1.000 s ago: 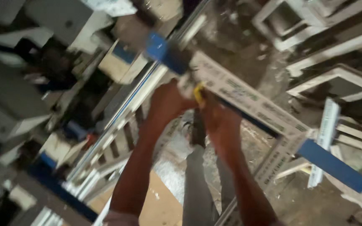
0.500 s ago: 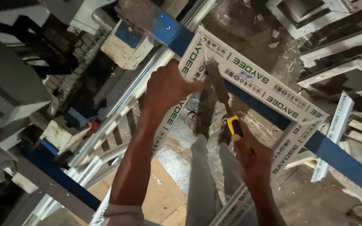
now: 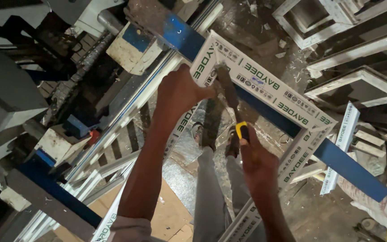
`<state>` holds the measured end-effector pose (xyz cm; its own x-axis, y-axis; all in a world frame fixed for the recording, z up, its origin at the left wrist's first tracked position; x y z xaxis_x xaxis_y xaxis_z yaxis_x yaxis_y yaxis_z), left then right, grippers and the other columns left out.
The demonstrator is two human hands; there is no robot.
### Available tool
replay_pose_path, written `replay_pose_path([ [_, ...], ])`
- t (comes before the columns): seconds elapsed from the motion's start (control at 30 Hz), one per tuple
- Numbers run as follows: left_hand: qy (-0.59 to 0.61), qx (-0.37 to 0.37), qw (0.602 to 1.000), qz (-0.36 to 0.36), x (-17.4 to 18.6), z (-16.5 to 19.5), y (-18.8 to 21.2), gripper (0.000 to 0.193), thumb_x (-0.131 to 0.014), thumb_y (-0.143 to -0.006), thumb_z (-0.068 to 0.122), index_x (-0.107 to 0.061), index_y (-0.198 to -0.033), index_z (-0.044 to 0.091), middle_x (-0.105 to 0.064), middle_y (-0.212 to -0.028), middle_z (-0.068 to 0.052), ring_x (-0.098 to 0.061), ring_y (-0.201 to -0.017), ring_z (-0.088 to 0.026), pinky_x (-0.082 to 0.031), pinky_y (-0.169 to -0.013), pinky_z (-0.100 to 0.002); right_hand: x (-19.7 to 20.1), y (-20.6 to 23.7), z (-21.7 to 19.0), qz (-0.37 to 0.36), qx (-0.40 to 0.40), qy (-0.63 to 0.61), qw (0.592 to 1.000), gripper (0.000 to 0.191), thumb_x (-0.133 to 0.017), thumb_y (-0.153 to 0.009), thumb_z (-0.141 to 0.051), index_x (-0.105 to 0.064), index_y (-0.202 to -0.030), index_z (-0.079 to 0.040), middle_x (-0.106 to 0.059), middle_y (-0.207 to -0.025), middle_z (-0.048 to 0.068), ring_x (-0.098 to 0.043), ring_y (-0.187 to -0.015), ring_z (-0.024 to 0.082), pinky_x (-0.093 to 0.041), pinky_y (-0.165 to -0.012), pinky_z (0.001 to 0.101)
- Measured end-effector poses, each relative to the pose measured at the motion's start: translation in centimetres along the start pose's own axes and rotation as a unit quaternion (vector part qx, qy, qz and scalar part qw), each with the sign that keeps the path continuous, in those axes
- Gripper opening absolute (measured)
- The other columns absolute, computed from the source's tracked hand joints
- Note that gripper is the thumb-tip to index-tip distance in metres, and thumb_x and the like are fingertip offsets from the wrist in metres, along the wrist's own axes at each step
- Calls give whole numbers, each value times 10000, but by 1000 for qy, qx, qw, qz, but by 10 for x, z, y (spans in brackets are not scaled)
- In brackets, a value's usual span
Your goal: The person holds a white uPVC window frame on a work table and files its cut edges with a hand file, working along the frame members. They reposition and flip the frame to file different edges and sides, then lift and turn the frame to reach other corners.
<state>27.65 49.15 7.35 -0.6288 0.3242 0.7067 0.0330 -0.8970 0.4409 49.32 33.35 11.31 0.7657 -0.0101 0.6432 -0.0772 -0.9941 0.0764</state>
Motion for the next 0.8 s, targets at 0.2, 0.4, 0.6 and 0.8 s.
replay_pose_path([
  [0.2, -11, 15, 1000, 15, 4, -4, -2, 660, -865, -611, 507, -670, -990, 3, -759, -926, -195, -753, -871, -350, -594, -790, -444, -27, -1, 22, -47, -138, 0, 989, 491, -572, -1033, -308, -568, -1478, -101, -607, -602, 58, -582, -524, 78, -487, -554, 266],
  [0.4, -9, 27, 999, -14, 5, -8, -3, 684, -871, -632, 494, -665, -1026, -25, -754, -951, -198, -759, -887, -337, -597, -810, -426, -38, -9, 11, -55, -151, 2, 987, 503, -559, -1023, -338, -576, -1487, -144, -604, -626, 63, -512, -524, 102, -451, -494, 302],
  [0.6, 17, -4, 999, 36, 11, -5, 0, 623, -883, -657, 466, -716, -1038, 2, -766, -990, -177, -750, -944, -324, -575, -860, -417, -37, -8, 0, 14, -73, -89, 993, 464, -589, -1066, -321, -589, -1465, -84, -653, -752, 123, -563, -667, 123, -493, -621, 301],
  [0.8, 16, -33, 997, 75, 17, -2, 1, 587, -894, -631, 453, -754, -1012, 28, -767, -991, -192, -741, -936, -349, -566, -842, -437, -34, -21, -10, 25, 19, -107, 994, 457, -572, -1130, -353, -547, -1493, -77, -741, -974, 164, -736, -871, 165, -553, -750, 338],
])
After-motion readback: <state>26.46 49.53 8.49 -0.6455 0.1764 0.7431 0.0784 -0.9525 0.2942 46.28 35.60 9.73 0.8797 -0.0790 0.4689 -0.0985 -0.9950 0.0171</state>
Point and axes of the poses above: each hand's wrist, its own y-axis away from the middle knuckle, its own x-axis out of the back of the hand, z = x × y, the point moved 4 cm from there along -y, towards the middle knuckle
